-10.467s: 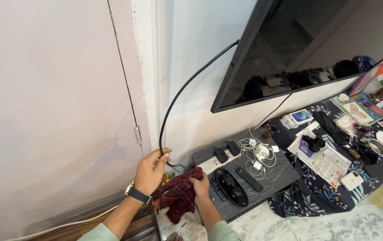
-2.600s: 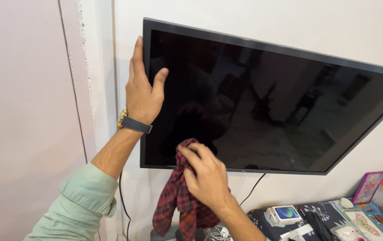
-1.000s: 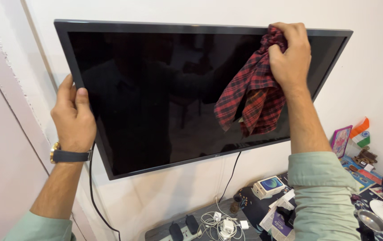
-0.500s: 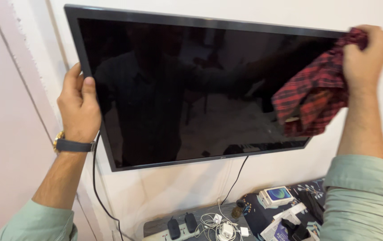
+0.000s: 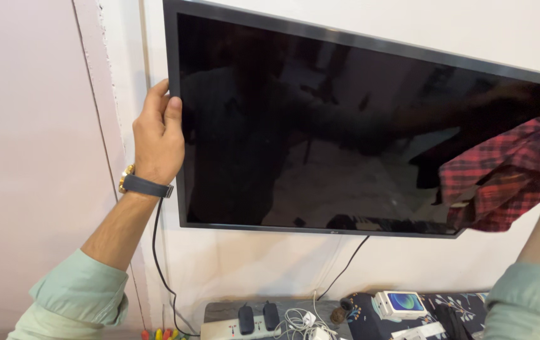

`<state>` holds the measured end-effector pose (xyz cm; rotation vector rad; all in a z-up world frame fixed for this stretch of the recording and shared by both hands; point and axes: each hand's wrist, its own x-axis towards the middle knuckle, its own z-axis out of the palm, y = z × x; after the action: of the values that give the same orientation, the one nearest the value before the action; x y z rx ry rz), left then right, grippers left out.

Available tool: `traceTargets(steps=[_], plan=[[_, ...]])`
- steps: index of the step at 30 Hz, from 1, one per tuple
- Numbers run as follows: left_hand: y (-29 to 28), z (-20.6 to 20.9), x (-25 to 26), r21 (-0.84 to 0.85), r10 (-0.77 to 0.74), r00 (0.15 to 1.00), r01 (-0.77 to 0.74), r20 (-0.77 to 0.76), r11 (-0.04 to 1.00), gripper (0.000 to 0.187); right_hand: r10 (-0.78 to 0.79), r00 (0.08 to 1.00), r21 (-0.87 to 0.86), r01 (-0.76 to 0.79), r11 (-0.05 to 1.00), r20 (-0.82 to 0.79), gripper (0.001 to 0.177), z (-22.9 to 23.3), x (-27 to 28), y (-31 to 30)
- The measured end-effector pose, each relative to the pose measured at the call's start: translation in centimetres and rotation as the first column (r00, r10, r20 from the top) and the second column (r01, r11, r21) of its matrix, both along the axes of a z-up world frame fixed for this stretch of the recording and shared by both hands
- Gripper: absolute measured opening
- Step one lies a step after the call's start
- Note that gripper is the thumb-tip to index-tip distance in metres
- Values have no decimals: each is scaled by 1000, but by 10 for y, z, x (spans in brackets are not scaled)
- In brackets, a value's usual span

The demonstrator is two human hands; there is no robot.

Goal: The person wipes down a television cable and television screen with a cloth, cleans a charger adapter and a small decorative stand, and handles phone boxes on the table.

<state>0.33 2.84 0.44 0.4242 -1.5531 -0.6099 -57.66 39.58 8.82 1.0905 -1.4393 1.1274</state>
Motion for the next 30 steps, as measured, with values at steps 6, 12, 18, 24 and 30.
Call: traceTargets(steps=[6, 12, 18, 24, 30], plan=[[2, -4, -8, -92, 13, 999, -17, -53, 996, 39, -49, 999, 9, 49, 999, 20, 39, -18, 88, -21], [12, -12, -11, -150, -12, 1000, 12, 6, 989, 58, -166, 981, 91, 175, 980, -103, 41, -26, 264, -88], [14, -21, -12, -252, 131, 980, -90, 149, 964, 94, -7, 972, 255, 68, 964, -234, 54, -29, 387, -145], [26, -24, 4, -563, 436, 872, -249, 224, 788, 92, 144, 972, 360, -69, 930, -186, 53, -35, 434, -182], [20, -16, 11, -686, 532, 809, -240, 250, 687, 88, 86, 950, 322, 17, 946, -302, 54, -31, 446, -195]])
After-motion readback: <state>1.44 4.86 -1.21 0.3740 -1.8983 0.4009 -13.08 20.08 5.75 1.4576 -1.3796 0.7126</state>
